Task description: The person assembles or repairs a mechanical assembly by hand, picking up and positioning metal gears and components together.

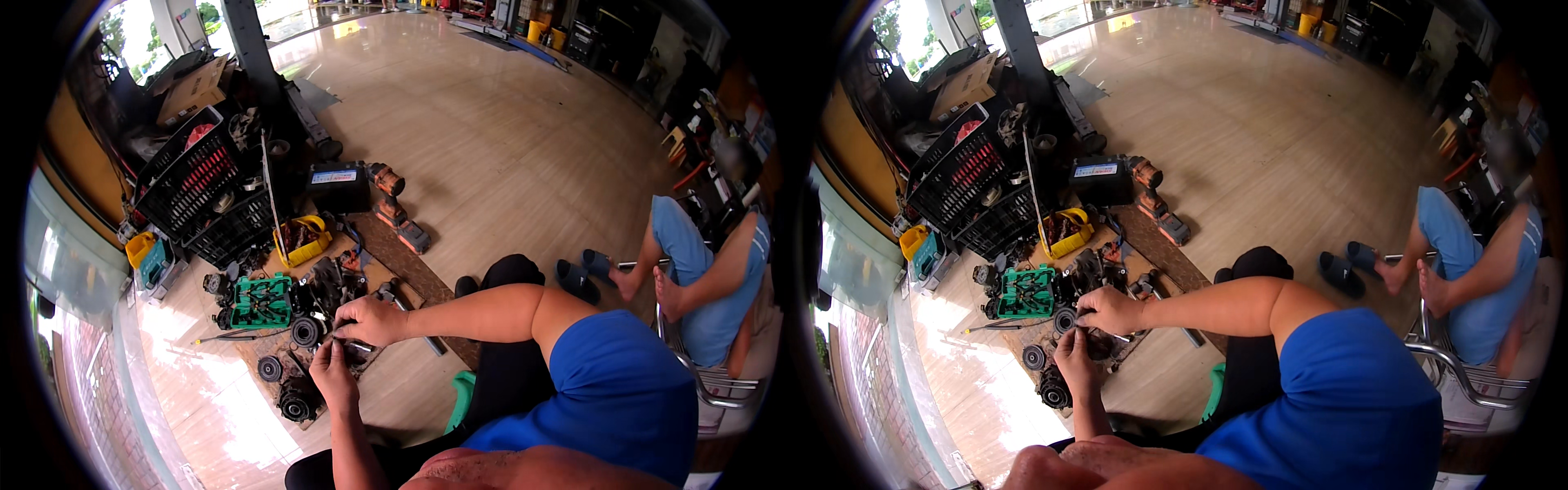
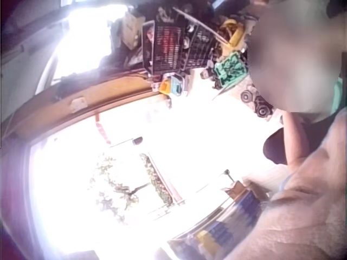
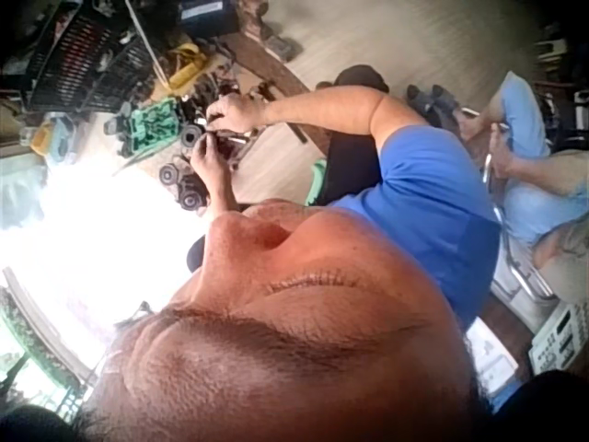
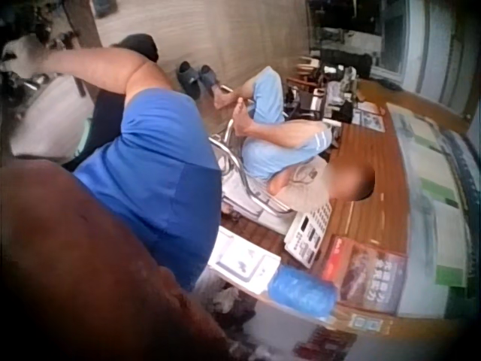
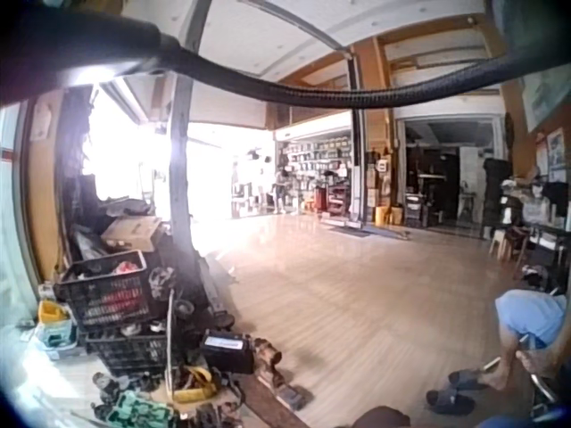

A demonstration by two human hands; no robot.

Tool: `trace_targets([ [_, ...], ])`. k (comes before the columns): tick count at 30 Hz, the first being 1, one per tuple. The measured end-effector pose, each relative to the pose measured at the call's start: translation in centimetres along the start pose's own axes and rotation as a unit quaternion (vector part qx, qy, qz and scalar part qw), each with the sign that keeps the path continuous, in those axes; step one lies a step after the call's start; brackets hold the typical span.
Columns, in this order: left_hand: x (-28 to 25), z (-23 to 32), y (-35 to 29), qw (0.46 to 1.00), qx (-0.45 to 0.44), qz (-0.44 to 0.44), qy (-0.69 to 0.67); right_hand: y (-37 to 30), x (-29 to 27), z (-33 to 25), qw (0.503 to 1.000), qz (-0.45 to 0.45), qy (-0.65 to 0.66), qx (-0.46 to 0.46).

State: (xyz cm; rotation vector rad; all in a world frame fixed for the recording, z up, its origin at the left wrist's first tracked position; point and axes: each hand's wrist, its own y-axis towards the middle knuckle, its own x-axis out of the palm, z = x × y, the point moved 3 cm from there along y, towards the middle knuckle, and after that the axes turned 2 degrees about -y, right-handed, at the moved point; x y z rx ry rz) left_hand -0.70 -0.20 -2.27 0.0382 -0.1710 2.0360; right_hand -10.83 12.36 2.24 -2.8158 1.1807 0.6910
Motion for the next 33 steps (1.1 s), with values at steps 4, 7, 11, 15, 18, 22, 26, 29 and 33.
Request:
trace_targets([
  [4,0.5,-0.1,-0.2,0.998,-0.035,-0.029,-0.032,-0.3,0.0,0.6,0.998,0.021,-0.025,-0.046],
  [7,0.9,0.5,-0.7,0.999,-0.024,-0.044,-0.009,-0.6,-0.1,0.8,1.0,-0.011,-0.027,-0.01],
  [11,0.9,1.3,-1.2,0.997,-0.015,-0.071,0.032,-0.5,-0.1,0.6,0.998,-0.047,0.004,0.029],
  [15,0.9,1.4,-1.3,0.99,-0.063,-0.126,-0.031,0.0,-0.7,0.6,0.997,-0.051,0.048,0.046],
  [18,0.9,1.3,-1.5,0.977,-0.109,-0.156,-0.094,0.2,-1.6,-0.2,0.992,-0.056,0.087,0.074],
  [22,0.9,1.3,-1.8,0.969,-0.128,-0.146,-0.151,-0.1,-1.2,-1.0,0.989,-0.056,0.112,0.084],
  [26,1.2,1.2,-1.6,0.976,-0.11,-0.143,-0.126,-0.3,-1.2,-0.3,0.993,-0.043,0.098,0.042],
  [29,1.0,1.4,-1.7,0.987,-0.08,-0.116,-0.075,-0.2,-1.0,-0.6,0.992,-0.037,0.096,0.072],
  [33,1.2,0.7,-1.5,0.997,-0.025,-0.078,0.015,-0.2,-0.5,0.1,0.994,0.006,0.088,0.064],
])
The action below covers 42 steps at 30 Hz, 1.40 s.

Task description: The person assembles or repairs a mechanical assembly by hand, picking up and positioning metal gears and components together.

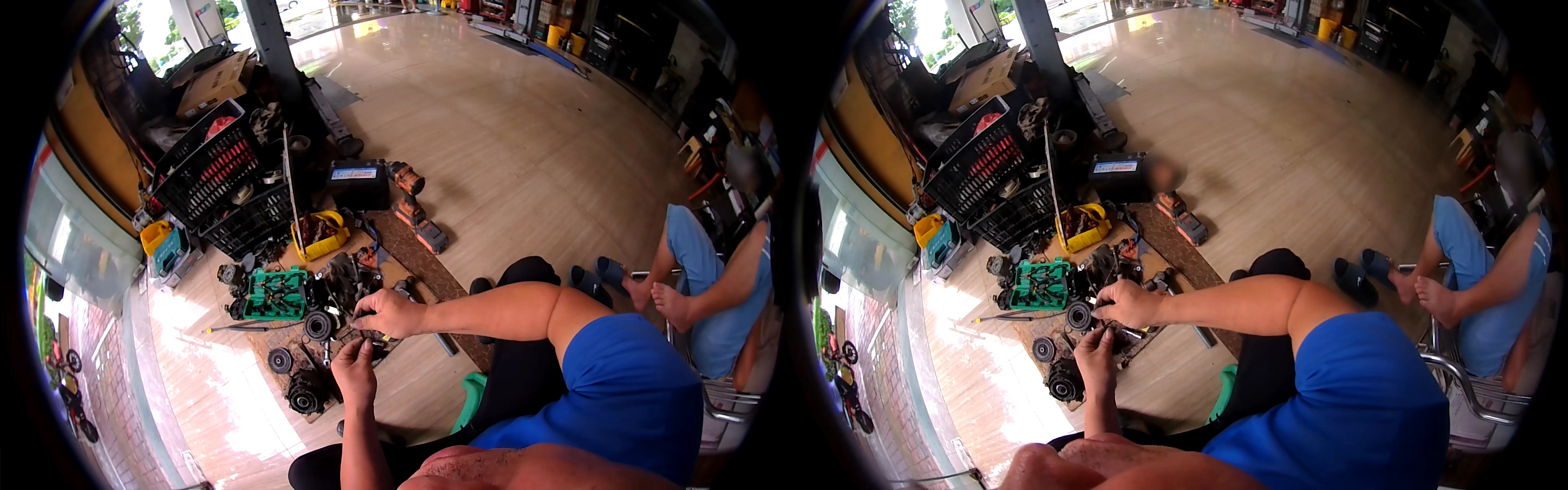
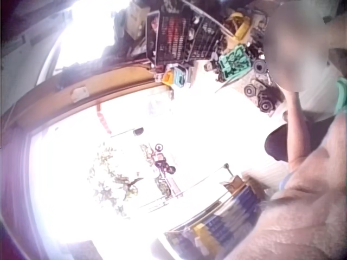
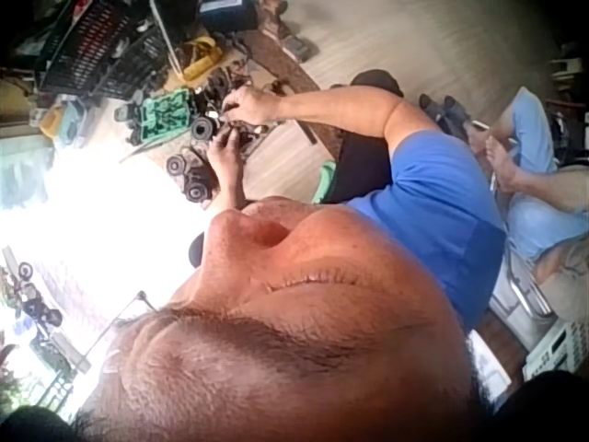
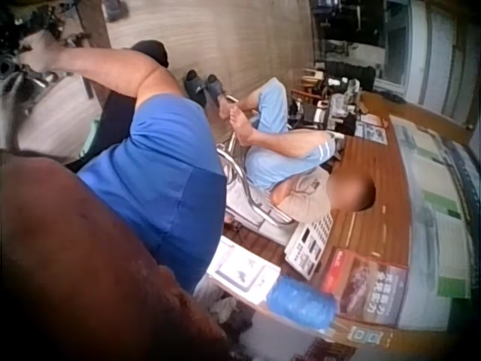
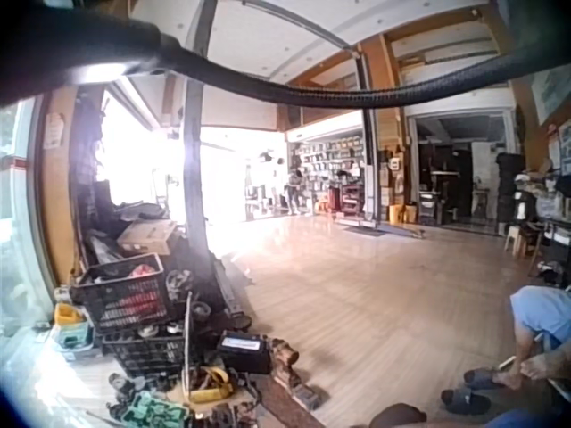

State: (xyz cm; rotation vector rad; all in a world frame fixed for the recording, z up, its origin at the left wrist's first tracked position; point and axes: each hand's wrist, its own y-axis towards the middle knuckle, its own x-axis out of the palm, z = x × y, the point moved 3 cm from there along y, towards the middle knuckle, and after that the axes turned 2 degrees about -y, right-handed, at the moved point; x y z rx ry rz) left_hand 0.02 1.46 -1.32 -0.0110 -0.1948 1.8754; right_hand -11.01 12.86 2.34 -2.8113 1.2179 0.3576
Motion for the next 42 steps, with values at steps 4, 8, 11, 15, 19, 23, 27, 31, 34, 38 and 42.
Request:
trace_targets([
  [4,0.3,0.6,-0.3,0.982,-0.052,-0.088,-0.159,0.4,0.2,-0.1,0.993,-0.048,0.087,0.057],
  [8,0.4,0.7,-0.3,0.934,-0.104,-0.174,-0.295,0.4,0.2,0.4,0.965,-0.119,0.215,0.085],
  [11,-0.1,-0.3,-0.1,0.939,-0.101,-0.176,-0.278,0.3,0.5,1.2,0.967,-0.103,0.206,0.109],
  [15,-0.1,-0.2,-0.1,0.95,-0.095,-0.142,-0.263,-0.1,0.5,0.2,0.975,-0.062,0.199,0.082],
  [19,-0.3,-0.6,-0.3,0.967,-0.104,-0.068,-0.224,-0.6,0.7,-1.2,0.989,-0.031,0.12,0.079],
  [23,0.0,0.0,-0.7,0.982,-0.088,-0.029,-0.165,-1.1,0.6,-1.3,0.999,0.037,-0.026,-0.015],
  [27,0.2,0.6,-0.9,0.993,-0.075,0.015,-0.089,-1.4,0.6,-2.0,0.989,0.065,-0.098,-0.088],
  [31,0.4,-0.2,-0.4,0.989,-0.07,-0.015,-0.126,-1.1,0.3,-1.5,0.995,0.039,-0.062,-0.07],
  [34,0.1,-0.9,0.0,0.951,-0.074,-0.14,-0.267,-0.5,0.5,-0.4,0.999,-0.012,0.013,-0.027],
  [38,0.5,0.0,-0.4,0.926,-0.066,-0.166,-0.332,-0.4,0.7,-0.5,0.985,-0.073,0.147,0.046],
  [42,1.0,0.0,-0.4,0.942,-0.049,-0.136,-0.303,-0.7,0.5,-0.3,0.994,-0.044,0.102,-0.001],
])
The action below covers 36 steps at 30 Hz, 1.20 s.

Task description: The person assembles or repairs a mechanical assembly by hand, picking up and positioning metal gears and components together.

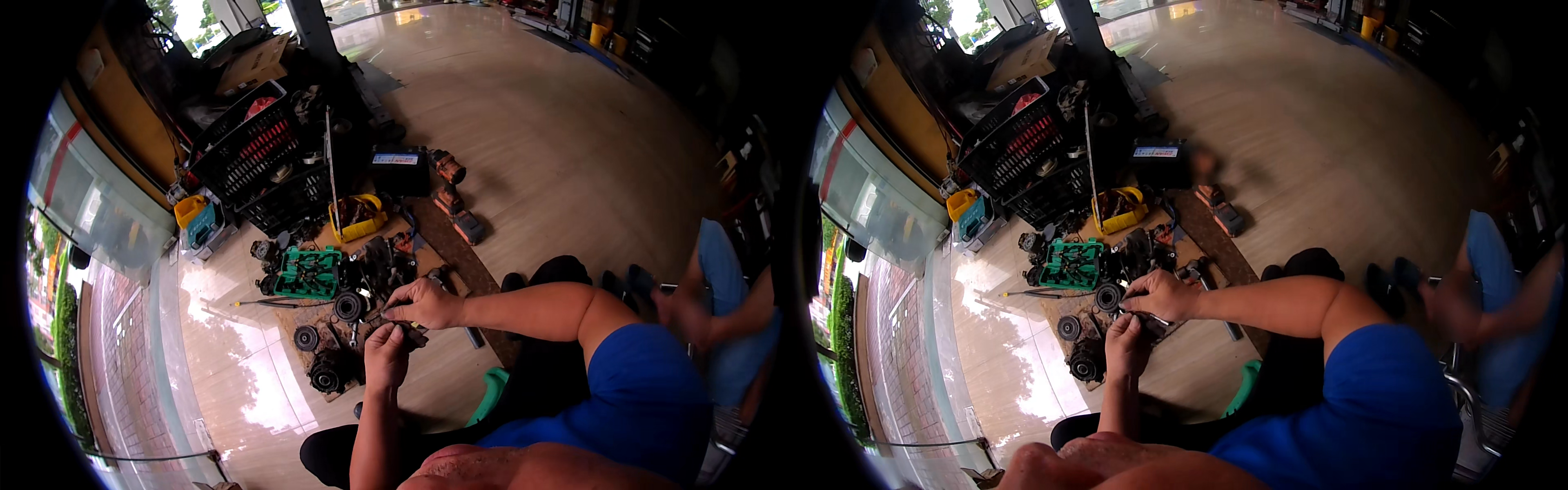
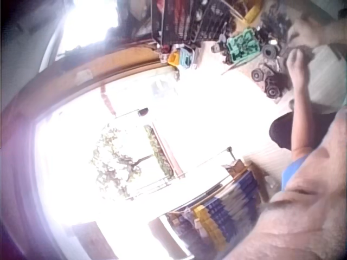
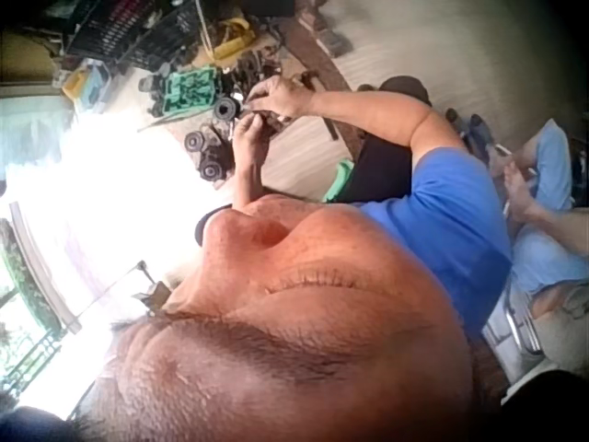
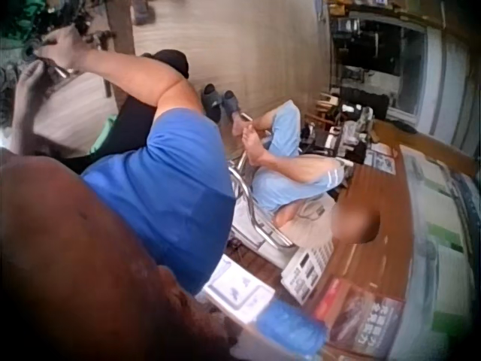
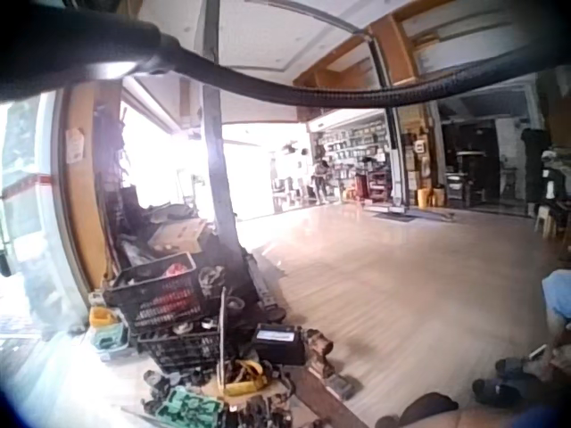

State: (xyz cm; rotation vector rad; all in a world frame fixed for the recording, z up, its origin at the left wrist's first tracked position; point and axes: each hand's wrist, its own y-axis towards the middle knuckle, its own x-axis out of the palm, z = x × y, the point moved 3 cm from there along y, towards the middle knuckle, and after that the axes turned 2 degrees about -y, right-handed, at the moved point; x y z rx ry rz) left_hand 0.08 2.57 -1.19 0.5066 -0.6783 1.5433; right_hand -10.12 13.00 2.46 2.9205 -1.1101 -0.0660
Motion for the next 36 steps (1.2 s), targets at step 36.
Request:
trace_targets([
  [36,0.3,2.9,-1.2,0.889,0.089,0.127,0.431,0.6,-1.1,-1.3,0.982,-0.147,-0.057,0.104],
])
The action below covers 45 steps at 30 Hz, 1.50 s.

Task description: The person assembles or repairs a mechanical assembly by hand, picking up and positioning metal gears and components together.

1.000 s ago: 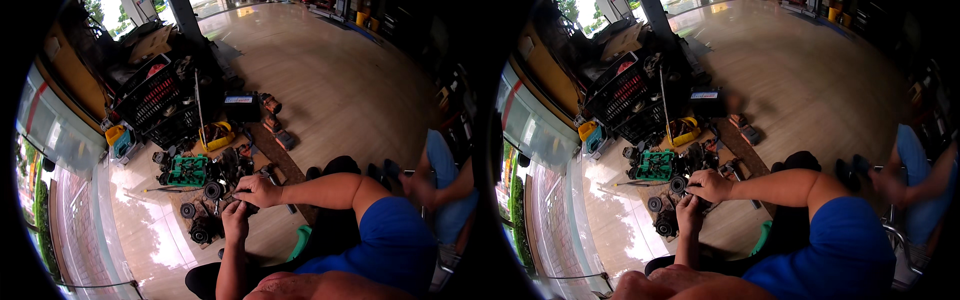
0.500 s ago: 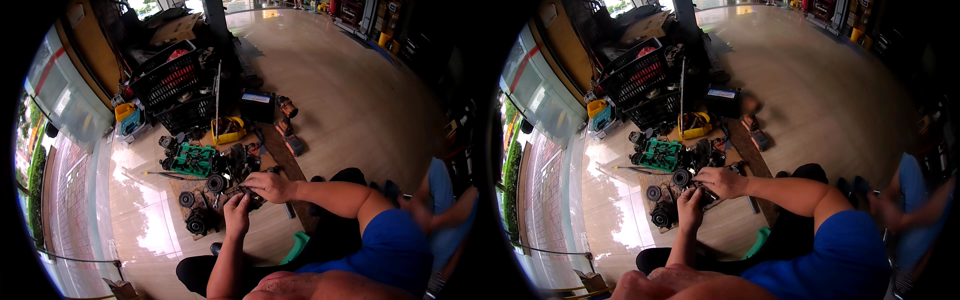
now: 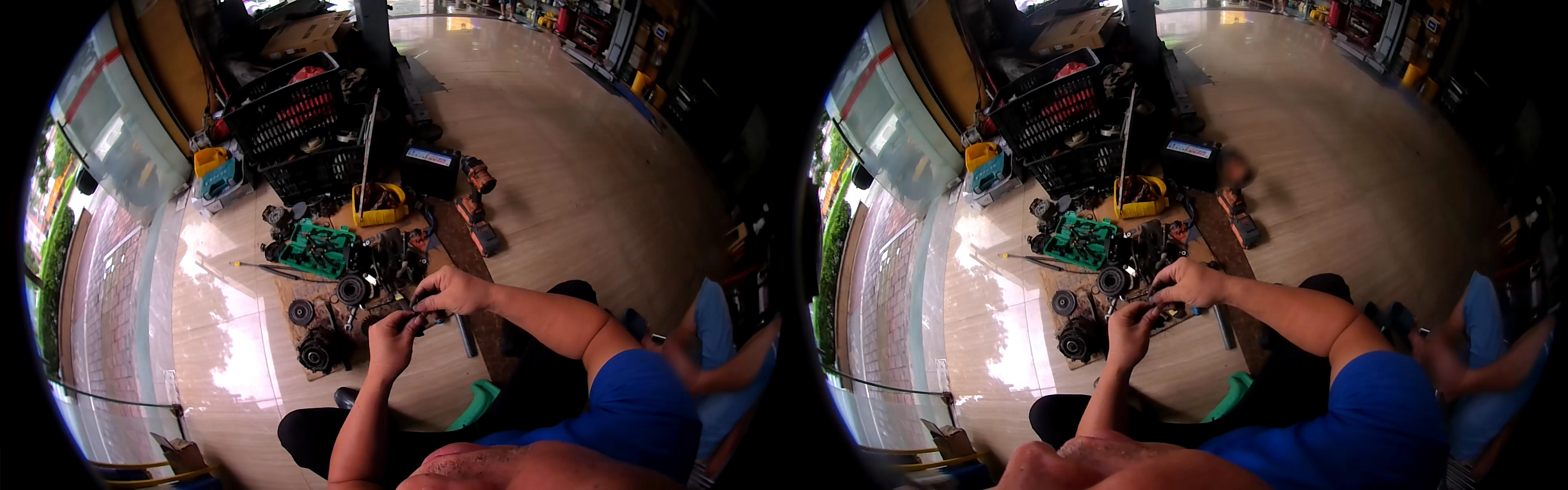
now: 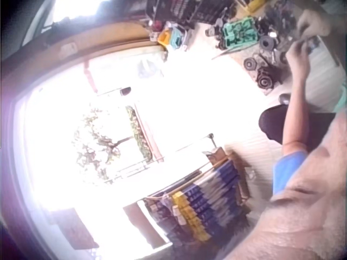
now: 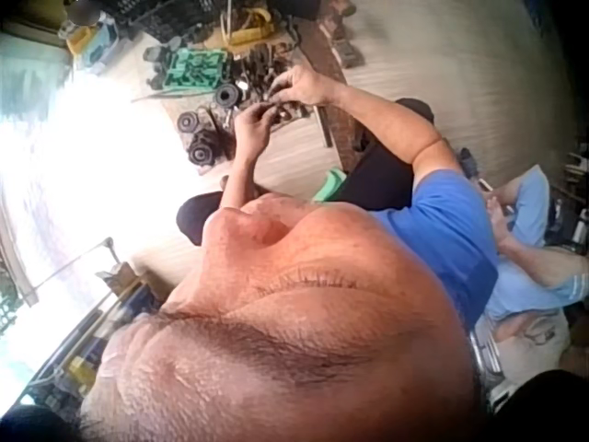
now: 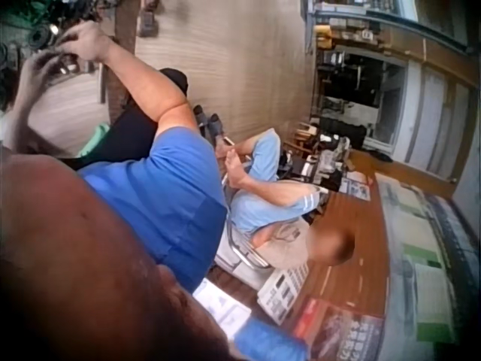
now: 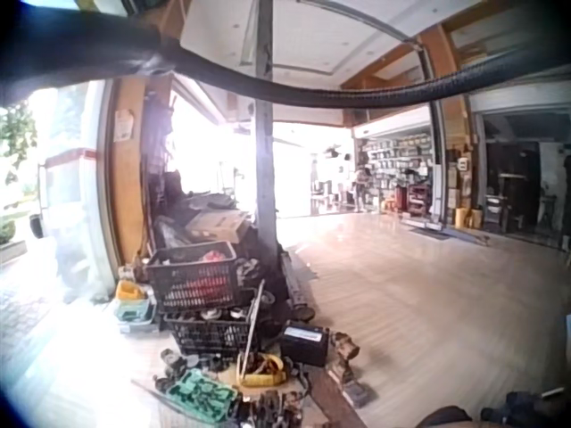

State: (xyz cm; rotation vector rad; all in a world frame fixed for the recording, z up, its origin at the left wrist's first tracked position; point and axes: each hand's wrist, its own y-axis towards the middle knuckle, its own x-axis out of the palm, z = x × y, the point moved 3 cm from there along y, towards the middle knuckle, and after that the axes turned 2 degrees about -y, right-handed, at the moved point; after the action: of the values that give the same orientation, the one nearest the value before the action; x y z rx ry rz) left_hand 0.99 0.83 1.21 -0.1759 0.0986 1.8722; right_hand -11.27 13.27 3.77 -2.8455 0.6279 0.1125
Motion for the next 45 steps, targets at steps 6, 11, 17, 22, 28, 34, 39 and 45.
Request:
trace_targets([
  [6,-0.2,0.4,0.1,0.997,-0.022,0.012,0.077,-0.5,0.4,-0.6,0.985,0.094,-0.145,-0.012],
  [11,0.2,-0.4,0.3,0.999,-0.035,0.011,0.03,-0.7,0.8,0.1,0.98,0.138,-0.136,-0.04],
  [17,0.2,-1.0,0.5,0.965,-0.088,-0.084,-0.234,-0.7,0.2,-0.7,0.99,0.132,-0.041,-0.024],
  [22,0.2,-1.2,0.4,0.983,-0.052,-0.063,-0.165,-0.7,0.7,-0.6,0.991,0.128,0.04,0.006],
  [28,0.1,-1.0,0.4,1.0,0.026,-0.011,0.005,-0.3,1.2,0.5,0.98,0.123,0.153,0.026],
  [34,0.4,-1.9,0.6,0.97,-0.099,-0.098,-0.197,0.1,0.6,1.2,0.976,0.129,0.176,-0.006],
  [39,0.4,-2.1,0.4,0.922,-0.156,-0.124,-0.331,-0.1,0.8,0.5,0.974,0.125,0.186,-0.019],
  [45,0.6,-1.8,0.2,0.873,-0.161,-0.191,-0.419,-0.3,0.4,0.6,0.979,0.081,0.18,-0.047],
])
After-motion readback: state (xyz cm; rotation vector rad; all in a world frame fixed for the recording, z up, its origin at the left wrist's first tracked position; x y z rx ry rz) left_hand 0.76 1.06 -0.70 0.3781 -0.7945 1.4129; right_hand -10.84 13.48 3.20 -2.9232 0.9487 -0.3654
